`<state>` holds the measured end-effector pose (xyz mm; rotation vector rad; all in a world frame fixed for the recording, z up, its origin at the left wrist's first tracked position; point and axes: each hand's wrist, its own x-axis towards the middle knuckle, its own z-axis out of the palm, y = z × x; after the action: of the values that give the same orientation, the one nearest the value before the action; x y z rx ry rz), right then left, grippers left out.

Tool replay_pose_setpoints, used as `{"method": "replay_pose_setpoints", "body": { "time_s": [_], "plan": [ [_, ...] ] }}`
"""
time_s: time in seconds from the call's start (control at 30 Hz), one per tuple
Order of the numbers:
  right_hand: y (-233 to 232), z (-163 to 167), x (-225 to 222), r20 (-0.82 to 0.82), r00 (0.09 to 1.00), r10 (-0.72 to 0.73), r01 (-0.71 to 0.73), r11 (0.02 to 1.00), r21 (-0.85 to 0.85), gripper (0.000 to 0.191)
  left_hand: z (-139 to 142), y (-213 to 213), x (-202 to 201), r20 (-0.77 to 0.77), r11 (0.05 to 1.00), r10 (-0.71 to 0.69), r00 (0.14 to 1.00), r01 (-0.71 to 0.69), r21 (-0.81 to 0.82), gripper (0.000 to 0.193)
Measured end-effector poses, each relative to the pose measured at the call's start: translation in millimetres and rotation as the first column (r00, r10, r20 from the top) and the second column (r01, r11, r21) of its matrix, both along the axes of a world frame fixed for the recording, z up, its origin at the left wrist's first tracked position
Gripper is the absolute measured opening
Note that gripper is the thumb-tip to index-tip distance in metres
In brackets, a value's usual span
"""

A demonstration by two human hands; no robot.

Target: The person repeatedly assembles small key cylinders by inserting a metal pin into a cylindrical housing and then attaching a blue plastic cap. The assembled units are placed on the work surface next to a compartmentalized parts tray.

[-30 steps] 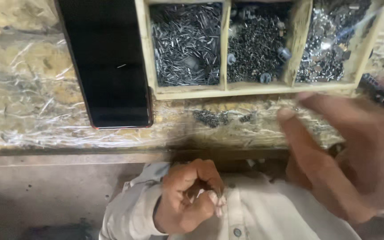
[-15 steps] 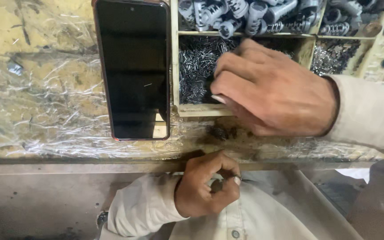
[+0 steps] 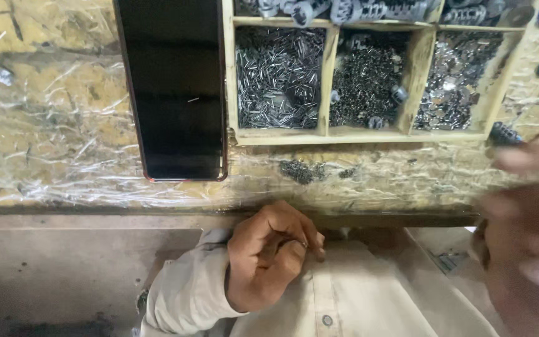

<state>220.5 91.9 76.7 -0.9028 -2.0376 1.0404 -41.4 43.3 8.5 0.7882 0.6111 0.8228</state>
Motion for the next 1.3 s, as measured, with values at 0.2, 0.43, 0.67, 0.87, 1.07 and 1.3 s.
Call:
{"method": "replay_pose_setpoints", "body": {
  "time_s": [0.2,0.43,0.67,0.87,1.07,1.3],
  "plan": [
    [-69.3,-20.6,-16.7,-0.045,0.857,-0.513,0.482,0.830,-0.280,0.029,-0.6,-15.0,6.1,-0.024,0.992,0.019,1.000,-0.022,-0.124,0.011],
    [56.1,-23.5,-43.5,0.379,0.907,-0.183,-0.058,0.837,0.544,0.014,-17.6,-14.4,6.5,-0.005,0.999,-0.026,1.000,0.026,-0.021,0.013],
    [-18.0,-24.1,-59.7,0.061,0.916,-0.397,0.337,0.843,0.419,0.011,1.6,-8.4,0.4,0.098,0.978,0.055,0.994,-0.033,-0.206,0.010],
    [-45.4,-20.0,-40.6,0.126,0.924,-0.362,0.358,0.932,0.051,0.043,7.2,-16.3,7.0,0.106,0.973,0.099,0.989,-0.074,-0.220,0.014],
    [-82.7,-52.7,-97.8,-0.229,0.618,-0.752,0.786,0.583,0.205,0.023,5.1,-18.1,19.7,-0.066,0.999,0.021,0.998,-0.024,-0.046,0.008],
    [-153.6,-80.4,-66.3,-0.008,0.740,-0.672,0.653,0.716,0.245,0.015,1.3,-16.8,20.1,-0.064,0.991,-0.100,0.993,0.093,-0.096,0.007]
  ]
}}
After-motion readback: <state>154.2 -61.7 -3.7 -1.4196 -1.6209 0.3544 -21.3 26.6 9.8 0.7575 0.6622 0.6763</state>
